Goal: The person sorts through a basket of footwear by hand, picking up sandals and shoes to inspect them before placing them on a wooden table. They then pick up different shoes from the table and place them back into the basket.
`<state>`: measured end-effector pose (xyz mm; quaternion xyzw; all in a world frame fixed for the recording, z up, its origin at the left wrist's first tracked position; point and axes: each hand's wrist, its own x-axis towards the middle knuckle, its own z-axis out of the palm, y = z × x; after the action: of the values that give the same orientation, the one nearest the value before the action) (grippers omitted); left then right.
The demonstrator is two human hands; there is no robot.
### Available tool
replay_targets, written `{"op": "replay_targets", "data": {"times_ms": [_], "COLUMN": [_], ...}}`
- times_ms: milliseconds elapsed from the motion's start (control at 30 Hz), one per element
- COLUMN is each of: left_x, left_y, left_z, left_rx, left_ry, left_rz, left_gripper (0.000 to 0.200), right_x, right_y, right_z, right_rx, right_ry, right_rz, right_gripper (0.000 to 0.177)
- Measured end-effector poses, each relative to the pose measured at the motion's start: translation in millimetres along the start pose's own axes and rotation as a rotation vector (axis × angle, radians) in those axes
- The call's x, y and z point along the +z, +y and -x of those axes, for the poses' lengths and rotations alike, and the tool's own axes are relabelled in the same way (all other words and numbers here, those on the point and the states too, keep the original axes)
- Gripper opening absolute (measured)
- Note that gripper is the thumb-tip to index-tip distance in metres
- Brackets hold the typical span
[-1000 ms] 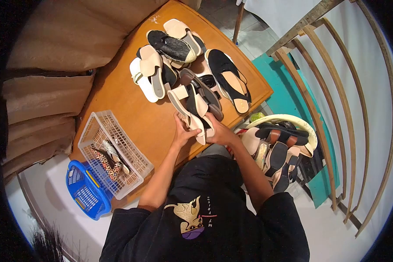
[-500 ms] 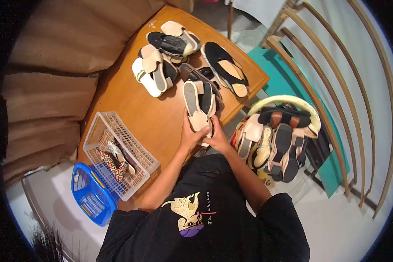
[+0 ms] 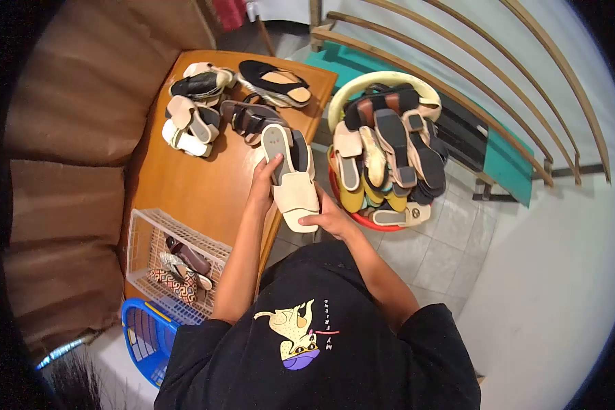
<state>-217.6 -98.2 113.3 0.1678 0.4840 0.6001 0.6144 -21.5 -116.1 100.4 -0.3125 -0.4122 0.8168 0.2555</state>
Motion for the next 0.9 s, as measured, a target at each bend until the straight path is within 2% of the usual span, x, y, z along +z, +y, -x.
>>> {"op": "replay_targets", "data": {"times_ms": [300, 367, 467, 600, 667, 900], "left_x": [63, 73, 95, 110, 119, 131], "left_y": [-35, -44, -54, -70, -79, -116], "left_z": [6, -1, 2, -5, -5, -20], "left_rx": [-0.119, -0.193, -0.204, -0.243, -0.162, -0.267], "left_ry": [-0.231, -0.217, -0.164, -0.179, -0.152, -0.023], "left_rz": [-0.078, -0.011, 0.005, -0.035, -0.11, -0.015], "left_gripper": [0.04, 0.038, 0.038, 0.039, 0.044, 0.041], "right_x": [-21, -30, -43, -62, -72, -120], "right_y": [-20, -14, -15, -13, -12, -6], "right_z": [105, 117, 130, 139, 141, 133], "right_rx": [-0.074, -0.097, -0.139, -0.134, -0.14, -0.012], "right_ry": [0.205, 0.251, 0.322, 0.333, 0.331, 0.237], "right_rz": [-0.032, -0.07, -0.105, -0.14, -0.103, 0.169], "right_gripper": [0.084, 0.081, 0.075, 0.077, 0.078, 0.081]}}
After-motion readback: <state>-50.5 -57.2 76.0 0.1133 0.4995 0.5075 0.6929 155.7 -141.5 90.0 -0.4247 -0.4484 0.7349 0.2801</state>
